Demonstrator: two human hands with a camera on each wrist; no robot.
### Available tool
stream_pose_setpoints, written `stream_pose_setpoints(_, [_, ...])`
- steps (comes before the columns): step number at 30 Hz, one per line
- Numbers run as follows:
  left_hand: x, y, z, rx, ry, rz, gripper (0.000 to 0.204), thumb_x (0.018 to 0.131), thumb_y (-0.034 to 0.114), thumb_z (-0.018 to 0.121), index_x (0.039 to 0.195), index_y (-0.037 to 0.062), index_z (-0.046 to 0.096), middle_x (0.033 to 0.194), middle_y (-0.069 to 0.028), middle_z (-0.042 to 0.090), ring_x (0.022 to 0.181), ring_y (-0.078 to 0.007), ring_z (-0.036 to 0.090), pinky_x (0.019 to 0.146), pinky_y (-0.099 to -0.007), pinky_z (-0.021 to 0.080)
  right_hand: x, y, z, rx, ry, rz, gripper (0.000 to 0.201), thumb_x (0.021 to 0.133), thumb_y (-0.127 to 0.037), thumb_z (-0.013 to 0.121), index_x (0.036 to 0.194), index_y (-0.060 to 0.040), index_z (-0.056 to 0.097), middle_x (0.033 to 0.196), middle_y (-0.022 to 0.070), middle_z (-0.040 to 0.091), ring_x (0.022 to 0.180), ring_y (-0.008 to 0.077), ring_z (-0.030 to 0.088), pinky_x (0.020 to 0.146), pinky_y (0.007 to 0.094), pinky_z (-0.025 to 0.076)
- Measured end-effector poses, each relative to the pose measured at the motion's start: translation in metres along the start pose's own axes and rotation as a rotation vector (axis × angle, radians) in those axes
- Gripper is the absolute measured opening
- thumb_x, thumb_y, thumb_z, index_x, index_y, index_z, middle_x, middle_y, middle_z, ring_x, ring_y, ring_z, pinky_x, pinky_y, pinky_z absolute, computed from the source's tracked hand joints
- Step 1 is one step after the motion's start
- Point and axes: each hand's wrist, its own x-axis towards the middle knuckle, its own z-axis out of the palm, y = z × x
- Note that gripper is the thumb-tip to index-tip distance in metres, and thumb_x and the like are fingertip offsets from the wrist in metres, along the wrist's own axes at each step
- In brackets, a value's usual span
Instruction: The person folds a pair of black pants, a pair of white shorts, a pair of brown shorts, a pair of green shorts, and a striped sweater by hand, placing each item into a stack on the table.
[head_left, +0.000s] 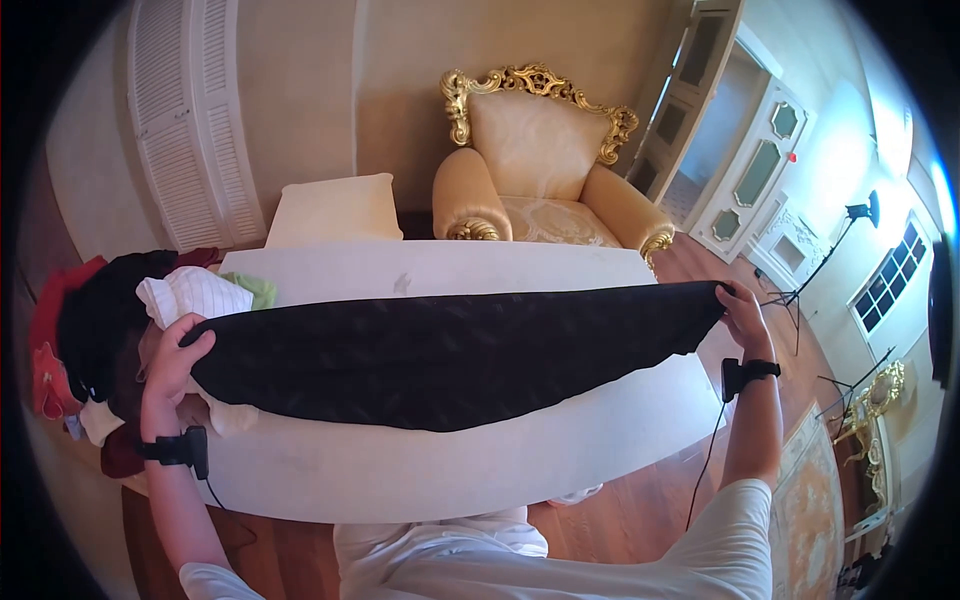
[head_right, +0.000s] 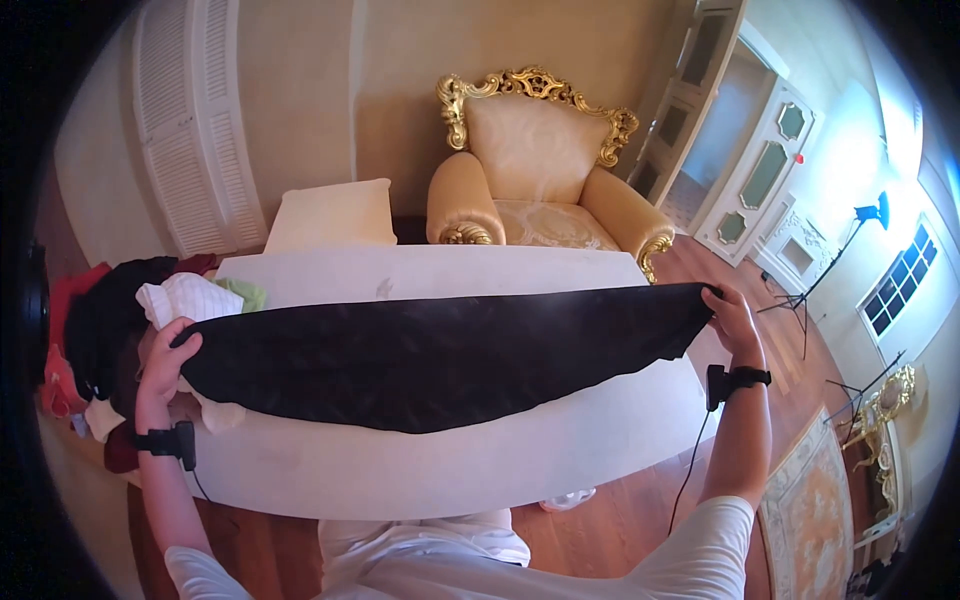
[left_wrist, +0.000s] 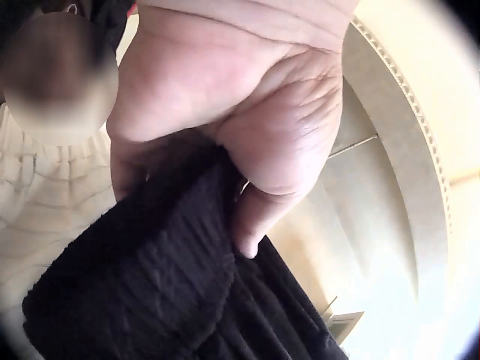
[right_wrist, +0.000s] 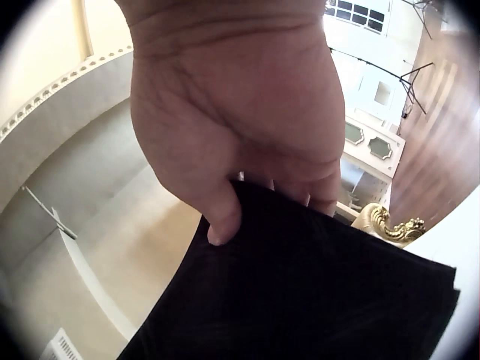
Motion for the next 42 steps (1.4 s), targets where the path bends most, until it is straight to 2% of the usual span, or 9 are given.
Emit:
stream_pose_setpoints(3, [-0.001,0.005,0.002,0.050,0.110,0.082,0.017,0.097,0.012,0.075,0.110,0.0045,0.067,0.108,0.0004,0.064,0.104,-0.0101,0.059,0.094,-0.0262,0.048,0.000,-0.008,0.009,0.010,0.001,-0.062,0.020,0.106,-0.015,0.066,0.120,-0.0016,0.067,0.106,0.0020,0.071,0.096,0.0134,0.069,0.088,0.0318,0.058])
stream_pose_setpoints(8, [-0.007,0.000,-0.012,0.188,0.066,0.191,0.018,0.097,0.012,0.074,0.111,0.0037,0.066,0.106,0.0003,0.060,0.103,-0.0101,0.058,0.094,-0.0256,0.047,-0.002,-0.010,0.016,-0.015,0.015,-0.155,0.014,0.105,-0.011,0.065,0.115,-0.0009,0.066,0.101,0.0020,0.070,0.091,0.0121,0.068,0.086,0.0300,0.057])
stream_pose_setpoints(14, [-0.025,0.010,-0.024,0.031,0.041,0.129,0.024,0.101,0.009,0.068,0.125,0.0047,0.066,0.119,-0.0021,0.065,0.111,-0.0122,0.061,0.100,-0.0277,0.049,-0.023,-0.028,0.019,-0.017,-0.034,-0.128,0.011,0.101,-0.003,0.068,0.111,-0.0001,0.068,0.099,0.0019,0.069,0.093,0.0130,0.067,0.087,0.0292,0.055])
stream_pose_setpoints(21, [-0.030,0.006,-0.066,0.275,0.067,0.048,0.041,0.093,0.006,0.072,0.132,-0.0008,0.063,0.131,-0.0073,0.061,0.124,-0.0180,0.056,0.113,-0.0333,0.041,-0.037,-0.037,0.018,-0.354,-0.140,-0.049,0.015,0.092,0.001,0.070,0.107,0.0011,0.073,0.095,0.0006,0.069,0.091,0.0124,0.063,0.085,0.0301,0.053])
stream_pose_setpoints(24, [-0.033,0.010,-0.071,0.300,-0.037,0.066,0.040,0.090,0.001,0.069,0.129,-0.0006,0.063,0.132,-0.0073,0.061,0.123,-0.0181,0.056,0.113,-0.0326,0.040,-0.043,-0.037,0.017,-0.524,-0.189,-0.047,0.020,0.085,0.005,0.071,0.104,-0.0015,0.075,0.093,0.0012,0.070,0.089,0.0137,0.064,0.084,0.0305,0.053])
stream_pose_setpoints(35, [-0.038,0.046,-0.025,0.534,-0.114,0.035,0.034,0.084,-0.007,0.065,0.117,-0.0001,0.067,0.113,-0.0048,0.064,0.108,-0.0146,0.060,0.101,-0.0299,0.047,-0.051,-0.031,0.022,-0.866,-0.236,-0.098,0.022,0.076,0.005,0.076,0.097,-0.0014,0.079,0.089,0.0048,0.075,0.085,0.0162,0.069,0.084,0.0311,0.055])
stream_pose_setpoints(38, [-0.036,0.038,-0.031,0.590,-0.102,0.044,0.032,0.082,-0.008,0.066,0.113,0.0007,0.066,0.108,-0.0044,0.064,0.104,-0.0149,0.061,0.097,-0.0305,0.049,-0.049,-0.032,0.017,-0.711,-0.172,0.009,0.019,0.074,-0.004,0.080,0.093,0.0005,0.078,0.083,0.0040,0.071,0.084,0.0172,0.065,0.082,0.0328,0.052])
stream_pose_setpoints(39, [-0.033,0.045,-0.027,0.619,-0.112,0.054,0.030,0.082,-0.008,0.066,0.111,0.0008,0.065,0.106,-0.0043,0.064,0.102,-0.0148,0.061,0.095,-0.0306,0.049,-0.045,-0.025,0.012,-0.697,-0.174,-0.047,0.018,0.075,-0.004,0.079,0.093,-0.0020,0.079,0.079,0.0016,0.069,0.075,0.0146,0.061,0.070,0.0313,0.050])
stream_pose_setpoints(42, [-0.015,0.042,-0.022,0.728,-0.049,0.200,0.026,0.081,-0.007,0.068,0.104,0.0017,0.062,0.098,-0.0038,0.061,0.095,-0.0140,0.058,0.089,-0.0300,0.049,-0.037,-0.029,0.013,-0.726,-0.091,0.160,0.016,0.077,-0.004,0.079,0.092,-0.0052,0.080,0.074,-0.0019,0.065,0.065,0.0104,0.055,0.058,0.0290,0.044])
